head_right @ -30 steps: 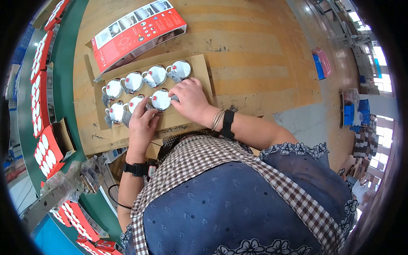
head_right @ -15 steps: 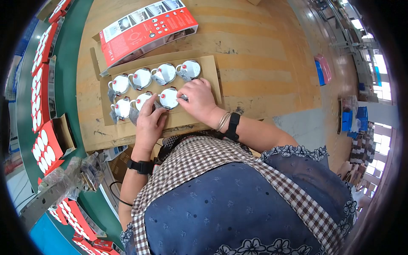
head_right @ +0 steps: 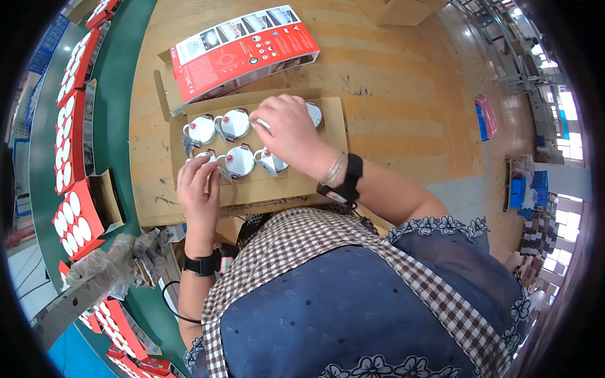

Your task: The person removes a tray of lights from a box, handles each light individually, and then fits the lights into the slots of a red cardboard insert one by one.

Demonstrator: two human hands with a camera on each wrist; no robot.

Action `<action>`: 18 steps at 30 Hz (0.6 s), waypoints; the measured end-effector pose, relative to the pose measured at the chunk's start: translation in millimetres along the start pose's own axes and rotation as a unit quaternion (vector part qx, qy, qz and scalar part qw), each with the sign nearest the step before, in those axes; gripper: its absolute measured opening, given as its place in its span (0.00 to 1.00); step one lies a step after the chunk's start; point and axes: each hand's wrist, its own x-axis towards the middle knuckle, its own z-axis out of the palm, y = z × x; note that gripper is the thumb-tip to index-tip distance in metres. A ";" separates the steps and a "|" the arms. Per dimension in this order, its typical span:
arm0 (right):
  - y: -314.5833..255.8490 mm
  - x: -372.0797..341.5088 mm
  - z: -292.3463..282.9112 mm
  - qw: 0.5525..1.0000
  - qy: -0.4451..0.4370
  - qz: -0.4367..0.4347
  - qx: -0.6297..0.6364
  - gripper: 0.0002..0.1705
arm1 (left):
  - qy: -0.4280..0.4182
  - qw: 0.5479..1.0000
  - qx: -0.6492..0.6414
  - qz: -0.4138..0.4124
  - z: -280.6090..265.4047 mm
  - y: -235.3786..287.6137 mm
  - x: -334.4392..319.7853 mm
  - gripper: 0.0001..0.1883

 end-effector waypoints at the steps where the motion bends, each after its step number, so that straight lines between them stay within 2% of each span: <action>1: 3.5 8.0 7.5 0.999 0.036 -0.033 -0.017 0.08 | 0.010 1.000 0.020 -0.006 -0.8 -5.9 1.6 0.10; 3: 16.4 17.5 20.9 0.999 0.022 -0.029 -0.025 0.11 | 0.007 1.000 0.014 -0.015 -1.5 -10.2 3.5 0.10; 5: 26.9 22.1 33.2 0.997 -0.061 0.041 -0.012 0.17 | -0.007 0.999 0.035 -0.022 -0.8 -17.5 -0.4 0.11; 6: 27.3 23.6 34.2 0.997 -0.062 0.042 -0.014 0.17 | -0.007 0.999 0.032 -0.023 -1.9 -21.5 -3.6 0.11; 8: 28.9 25.3 36.1 0.982 -0.160 0.102 -0.006 0.20 | 0.021 0.995 0.096 -0.008 -6.1 -31.2 -12.5 0.13; 9: 29.9 25.0 36.9 0.982 -0.161 0.103 -0.008 0.20 | 0.021 0.995 0.094 -0.009 -8.0 -36.3 -15.8 0.13; 11: 32.1 20.7 36.6 0.983 -0.157 0.095 -0.001 0.20 | 0.093 0.980 0.160 -0.068 -11.2 -44.7 -22.0 0.14; 13: 30.4 19.7 37.2 0.983 -0.157 0.096 -0.002 0.20 | 0.105 0.977 0.153 -0.101 -8.2 -60.6 -26.5 0.16; 15: 31.0 19.5 40.1 0.983 -0.158 0.095 -0.002 0.21 | 0.127 0.971 0.035 -0.198 -4.6 -69.4 -26.5 0.19; 16: 32.7 17.8 42.7 0.985 -0.145 0.090 0.000 0.20 | 0.062 0.948 -0.008 -0.310 -8.4 -62.2 -23.9 0.21; 17: 34.1 15.9 46.9 0.988 -0.131 0.086 0.002 0.20 | 0.058 0.948 -0.008 -0.312 -3.1 -69.3 -26.2 0.21; 18: 31.5 13.9 46.7 0.987 -0.133 0.089 0.003 0.20 | 0.058 0.961 -0.008 -0.269 3.4 -73.8 -25.6 0.21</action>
